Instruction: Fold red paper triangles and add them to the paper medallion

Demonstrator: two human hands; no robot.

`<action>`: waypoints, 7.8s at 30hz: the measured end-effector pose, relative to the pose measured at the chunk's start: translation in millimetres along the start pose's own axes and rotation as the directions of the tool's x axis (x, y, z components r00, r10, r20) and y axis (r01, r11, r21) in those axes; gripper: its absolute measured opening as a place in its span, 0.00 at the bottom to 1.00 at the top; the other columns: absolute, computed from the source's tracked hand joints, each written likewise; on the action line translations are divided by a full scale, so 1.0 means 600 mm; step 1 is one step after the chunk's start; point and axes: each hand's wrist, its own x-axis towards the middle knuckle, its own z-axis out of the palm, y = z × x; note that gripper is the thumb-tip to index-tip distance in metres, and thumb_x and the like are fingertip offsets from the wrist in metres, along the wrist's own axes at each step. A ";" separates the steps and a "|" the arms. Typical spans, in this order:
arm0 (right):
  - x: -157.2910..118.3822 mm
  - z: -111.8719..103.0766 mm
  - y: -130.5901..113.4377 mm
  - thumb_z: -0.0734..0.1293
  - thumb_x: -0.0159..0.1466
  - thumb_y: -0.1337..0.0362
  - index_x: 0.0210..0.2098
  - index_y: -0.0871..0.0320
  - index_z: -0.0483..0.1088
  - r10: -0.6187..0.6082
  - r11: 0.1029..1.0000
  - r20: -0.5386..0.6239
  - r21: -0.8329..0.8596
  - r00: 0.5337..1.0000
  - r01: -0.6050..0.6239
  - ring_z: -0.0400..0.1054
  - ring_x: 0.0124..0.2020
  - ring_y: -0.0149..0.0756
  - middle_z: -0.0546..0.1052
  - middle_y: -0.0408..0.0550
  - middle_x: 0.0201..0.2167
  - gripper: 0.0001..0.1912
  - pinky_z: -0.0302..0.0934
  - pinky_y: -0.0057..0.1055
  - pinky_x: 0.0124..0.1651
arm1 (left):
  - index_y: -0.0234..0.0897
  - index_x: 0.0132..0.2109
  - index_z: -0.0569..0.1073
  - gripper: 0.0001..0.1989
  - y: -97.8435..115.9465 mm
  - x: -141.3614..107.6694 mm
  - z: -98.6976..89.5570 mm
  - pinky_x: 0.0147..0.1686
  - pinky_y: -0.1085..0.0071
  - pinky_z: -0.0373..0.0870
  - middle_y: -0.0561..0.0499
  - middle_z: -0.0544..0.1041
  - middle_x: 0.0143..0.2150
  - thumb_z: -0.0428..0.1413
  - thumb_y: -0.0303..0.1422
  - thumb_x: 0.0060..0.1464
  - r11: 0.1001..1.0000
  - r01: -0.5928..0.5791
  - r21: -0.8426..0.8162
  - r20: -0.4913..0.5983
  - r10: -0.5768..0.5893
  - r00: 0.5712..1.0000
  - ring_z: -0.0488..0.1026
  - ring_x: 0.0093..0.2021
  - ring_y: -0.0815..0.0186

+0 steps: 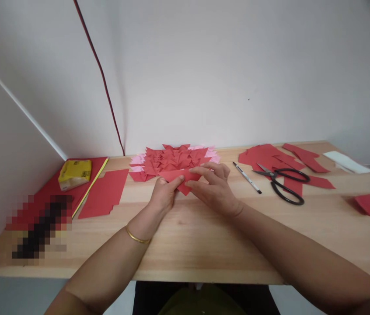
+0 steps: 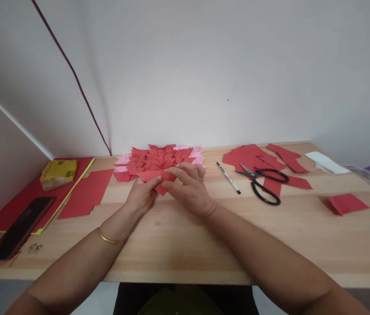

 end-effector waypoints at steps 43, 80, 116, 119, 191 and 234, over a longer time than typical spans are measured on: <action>-0.001 0.001 0.003 0.61 0.65 0.60 0.27 0.58 0.67 0.202 0.975 0.101 0.072 0.974 -0.209 0.58 0.41 0.39 0.71 0.49 0.35 0.12 0.48 0.39 0.44 | 0.32 0.35 0.80 0.10 -0.010 -0.015 0.001 0.42 0.63 0.74 0.45 0.80 0.35 0.65 0.32 0.43 0.985 -0.063 0.160 0.091 0.049 0.995 0.77 0.36 0.62; 0.006 0.005 0.016 0.68 0.56 0.56 0.26 0.58 0.65 0.458 0.138 0.612 0.668 0.645 -0.731 0.59 0.26 0.27 0.68 0.40 0.24 0.13 0.55 0.27 0.32 | 0.32 0.36 0.78 0.13 -0.002 -0.002 -0.010 0.34 0.73 0.67 0.50 0.79 0.31 0.65 0.28 0.38 0.926 0.075 0.370 0.185 -0.153 0.971 0.72 0.30 0.70; -0.001 0.013 0.030 0.65 0.60 0.56 0.32 0.58 0.68 0.358 0.315 0.615 0.629 0.703 -0.711 0.66 0.30 0.31 0.75 0.44 0.28 0.11 0.59 0.29 0.34 | 0.31 0.33 0.78 0.13 -0.006 -0.004 -0.011 0.31 0.73 0.67 0.49 0.77 0.27 0.67 0.34 0.38 0.919 0.103 0.381 0.140 -0.167 0.976 0.72 0.27 0.69; -0.001 0.013 0.029 0.66 0.59 0.57 0.33 0.58 0.68 0.347 0.302 0.614 0.643 0.709 -0.704 0.66 0.30 0.31 0.74 0.44 0.29 0.10 0.58 0.29 0.34 | 0.31 0.32 0.78 0.13 -0.008 -0.004 -0.010 0.31 0.73 0.67 0.49 0.77 0.26 0.67 0.34 0.37 0.923 0.118 0.368 0.119 -0.172 0.978 0.72 0.26 0.69; 0.007 -0.002 0.046 0.69 0.55 0.56 0.34 0.58 0.70 0.261 0.373 0.669 0.595 0.696 -0.712 0.65 0.31 0.32 0.73 0.43 0.30 0.13 0.58 0.28 0.34 | 0.30 0.31 0.75 0.11 -0.004 -0.008 -0.003 0.28 0.75 0.66 0.50 0.75 0.24 0.64 0.34 0.41 0.952 0.067 0.298 0.095 -0.099 0.990 0.70 0.24 0.71; -0.002 0.018 0.011 0.72 0.53 0.55 0.25 0.60 0.71 0.511 0.055 0.606 0.685 0.610 -0.727 0.62 0.25 0.29 0.71 0.41 0.22 0.14 0.57 0.28 0.31 | 0.32 0.32 0.71 0.14 -0.013 -0.015 0.005 0.41 0.64 0.73 0.51 0.78 0.29 0.67 0.32 0.39 0.985 0.159 -0.068 0.034 -0.157 0.987 0.77 0.33 0.65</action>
